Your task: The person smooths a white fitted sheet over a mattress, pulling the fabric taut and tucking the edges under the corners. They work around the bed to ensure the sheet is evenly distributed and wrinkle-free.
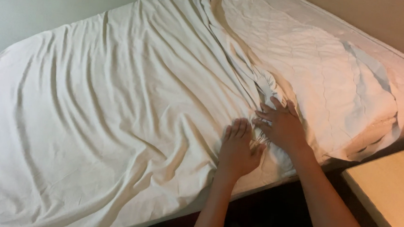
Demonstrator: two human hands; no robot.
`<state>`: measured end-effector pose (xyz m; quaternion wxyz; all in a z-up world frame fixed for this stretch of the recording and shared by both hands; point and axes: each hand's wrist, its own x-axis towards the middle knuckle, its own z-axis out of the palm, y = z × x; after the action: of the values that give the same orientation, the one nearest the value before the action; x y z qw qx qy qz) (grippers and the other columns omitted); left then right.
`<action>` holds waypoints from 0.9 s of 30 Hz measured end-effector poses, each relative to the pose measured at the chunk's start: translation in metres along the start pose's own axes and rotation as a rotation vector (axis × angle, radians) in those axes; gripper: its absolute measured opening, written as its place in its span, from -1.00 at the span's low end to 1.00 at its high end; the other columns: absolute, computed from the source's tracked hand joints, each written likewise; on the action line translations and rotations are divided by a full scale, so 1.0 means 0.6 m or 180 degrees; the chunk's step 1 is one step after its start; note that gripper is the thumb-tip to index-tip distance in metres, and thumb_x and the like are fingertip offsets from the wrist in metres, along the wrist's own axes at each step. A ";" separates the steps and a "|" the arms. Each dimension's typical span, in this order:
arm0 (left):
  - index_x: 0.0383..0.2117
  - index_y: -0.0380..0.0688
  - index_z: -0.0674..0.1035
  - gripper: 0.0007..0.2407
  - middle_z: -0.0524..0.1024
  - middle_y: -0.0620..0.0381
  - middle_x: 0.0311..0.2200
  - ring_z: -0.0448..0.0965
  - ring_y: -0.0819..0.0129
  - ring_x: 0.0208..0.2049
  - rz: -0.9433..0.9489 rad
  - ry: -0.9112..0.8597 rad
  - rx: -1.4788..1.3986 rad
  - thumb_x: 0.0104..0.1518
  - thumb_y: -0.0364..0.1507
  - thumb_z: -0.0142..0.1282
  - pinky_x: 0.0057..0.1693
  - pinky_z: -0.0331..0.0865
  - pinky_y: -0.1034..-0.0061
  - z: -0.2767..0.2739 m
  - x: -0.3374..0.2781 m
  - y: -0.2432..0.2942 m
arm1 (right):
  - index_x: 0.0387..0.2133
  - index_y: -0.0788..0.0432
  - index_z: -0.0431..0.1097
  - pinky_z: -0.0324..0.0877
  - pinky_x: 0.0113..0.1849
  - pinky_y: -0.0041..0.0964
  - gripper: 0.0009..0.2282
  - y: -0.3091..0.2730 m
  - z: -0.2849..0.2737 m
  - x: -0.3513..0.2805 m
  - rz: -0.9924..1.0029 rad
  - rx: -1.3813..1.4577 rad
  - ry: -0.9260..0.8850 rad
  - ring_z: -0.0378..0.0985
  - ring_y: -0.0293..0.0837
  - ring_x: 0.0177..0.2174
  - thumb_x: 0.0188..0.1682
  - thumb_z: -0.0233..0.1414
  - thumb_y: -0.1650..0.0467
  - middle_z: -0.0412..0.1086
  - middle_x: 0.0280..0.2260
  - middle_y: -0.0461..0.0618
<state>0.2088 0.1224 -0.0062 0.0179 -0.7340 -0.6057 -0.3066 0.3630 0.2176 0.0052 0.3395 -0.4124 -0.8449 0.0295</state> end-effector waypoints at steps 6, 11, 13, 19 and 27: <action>0.19 -0.35 0.43 -0.57 0.36 -0.23 0.28 0.23 -0.13 0.38 0.0031 -0.0158 -0.0002 0.30 -0.26 -0.06 0.41 0.02 -0.08 0.022 -0.006 0.000 | -0.19 0.09 0.59 0.07 0.27 0.11 -0.73 0.042 0.036 -0.003 -0.0004 0.0087 0.0178 0.43 0.05 0.13 0.01 0.12 0.20 0.56 -0.09 0.01; 0.14 -0.22 0.49 -0.64 0.40 -0.19 0.26 0.29 -0.06 0.37 0.0527 -0.0516 0.0183 0.27 -0.34 -0.09 0.40 0.05 -0.09 0.025 0.004 0.082 | -0.20 0.13 0.57 0.36 -0.01 0.06 -0.75 0.040 -0.027 -0.013 0.0571 0.0239 0.0094 0.58 0.16 -0.19 0.02 0.14 0.23 0.55 -0.19 0.15; 0.10 0.03 0.55 -0.64 0.41 -0.17 0.25 0.29 0.00 0.36 0.1210 -0.1097 0.0726 0.14 -0.38 -0.03 0.41 0.06 -0.05 0.033 -0.008 0.116 | -0.27 0.16 0.55 0.47 -0.20 -0.03 -0.77 0.035 -0.041 -0.027 0.1275 0.0410 -0.0212 0.62 0.12 -0.30 0.03 0.15 0.24 0.57 -0.33 0.11; 0.25 -0.29 0.43 -0.57 0.38 -0.20 0.32 0.23 -0.07 0.43 0.0689 -0.0237 -0.0753 0.34 -0.29 -0.09 0.47 0.02 -0.05 0.052 -0.023 0.108 | -0.31 0.11 0.61 0.47 -0.22 -0.10 -0.80 0.023 -0.050 -0.030 0.1202 0.0470 0.0015 0.63 0.11 -0.31 -0.05 0.19 0.26 0.53 -0.11 0.09; 0.17 -0.27 0.49 -0.61 0.43 -0.15 0.29 0.29 -0.03 0.43 0.0474 -0.0569 -0.0882 0.30 -0.29 -0.05 0.48 0.07 -0.04 -0.004 -0.012 0.017 | -0.18 0.13 0.60 0.35 0.06 -0.06 -0.74 0.000 -0.070 -0.042 0.0494 0.0408 0.0512 0.50 0.10 0.09 -0.07 0.23 0.27 0.48 0.00 0.17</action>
<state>0.2162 0.1124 -0.0043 -0.1147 -0.7967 -0.5008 -0.3184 0.3990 0.1900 0.0235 0.4285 -0.4550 -0.7769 0.0765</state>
